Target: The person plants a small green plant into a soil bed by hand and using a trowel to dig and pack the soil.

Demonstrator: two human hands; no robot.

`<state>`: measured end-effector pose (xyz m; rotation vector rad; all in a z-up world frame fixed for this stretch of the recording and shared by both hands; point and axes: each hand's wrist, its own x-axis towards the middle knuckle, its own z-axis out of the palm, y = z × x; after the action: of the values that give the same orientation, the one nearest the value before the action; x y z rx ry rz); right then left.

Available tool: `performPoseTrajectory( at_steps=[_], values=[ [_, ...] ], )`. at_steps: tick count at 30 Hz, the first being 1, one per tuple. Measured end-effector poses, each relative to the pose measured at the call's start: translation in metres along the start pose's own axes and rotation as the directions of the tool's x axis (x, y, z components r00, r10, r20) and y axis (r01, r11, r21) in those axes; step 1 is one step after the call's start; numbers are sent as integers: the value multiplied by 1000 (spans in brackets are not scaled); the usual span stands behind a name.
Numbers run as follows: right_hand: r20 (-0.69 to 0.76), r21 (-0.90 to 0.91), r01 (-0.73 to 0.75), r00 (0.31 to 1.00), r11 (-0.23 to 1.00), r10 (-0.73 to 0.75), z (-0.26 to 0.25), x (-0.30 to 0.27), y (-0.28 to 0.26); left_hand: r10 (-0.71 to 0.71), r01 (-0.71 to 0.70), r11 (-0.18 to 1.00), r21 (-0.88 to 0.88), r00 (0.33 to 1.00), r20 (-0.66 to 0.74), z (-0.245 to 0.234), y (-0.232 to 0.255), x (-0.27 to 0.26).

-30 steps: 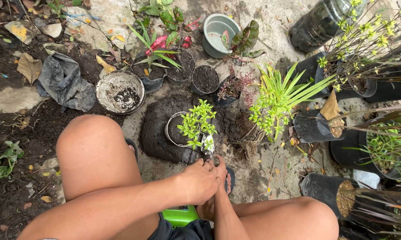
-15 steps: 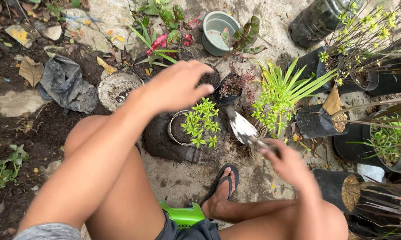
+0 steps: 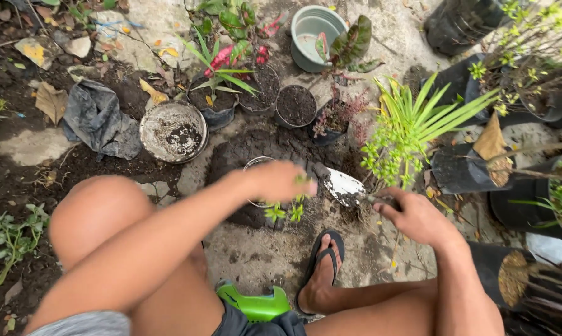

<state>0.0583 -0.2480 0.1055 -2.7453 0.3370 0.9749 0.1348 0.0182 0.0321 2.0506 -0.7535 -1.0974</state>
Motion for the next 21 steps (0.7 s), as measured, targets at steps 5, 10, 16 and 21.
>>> performPoseTrajectory(
  at_steps=[5,10,16,21],
  values=[
    [-48,41,100,994,994,-98,14,41,7,90,-103,764,637,995,54,56,-17,-21],
    [-86,97,247,967,964,-239,36,78,-1,90,-131,700,702,991,95,86,-26,-30],
    [-106,-57,468,875,882,-472,57,107,2,177,-162,637,754,982,61,120,-49,-15],
    [-38,-112,459,884,881,-466,69,114,1,205,-203,624,754,974,93,123,-49,-16]
  ],
)
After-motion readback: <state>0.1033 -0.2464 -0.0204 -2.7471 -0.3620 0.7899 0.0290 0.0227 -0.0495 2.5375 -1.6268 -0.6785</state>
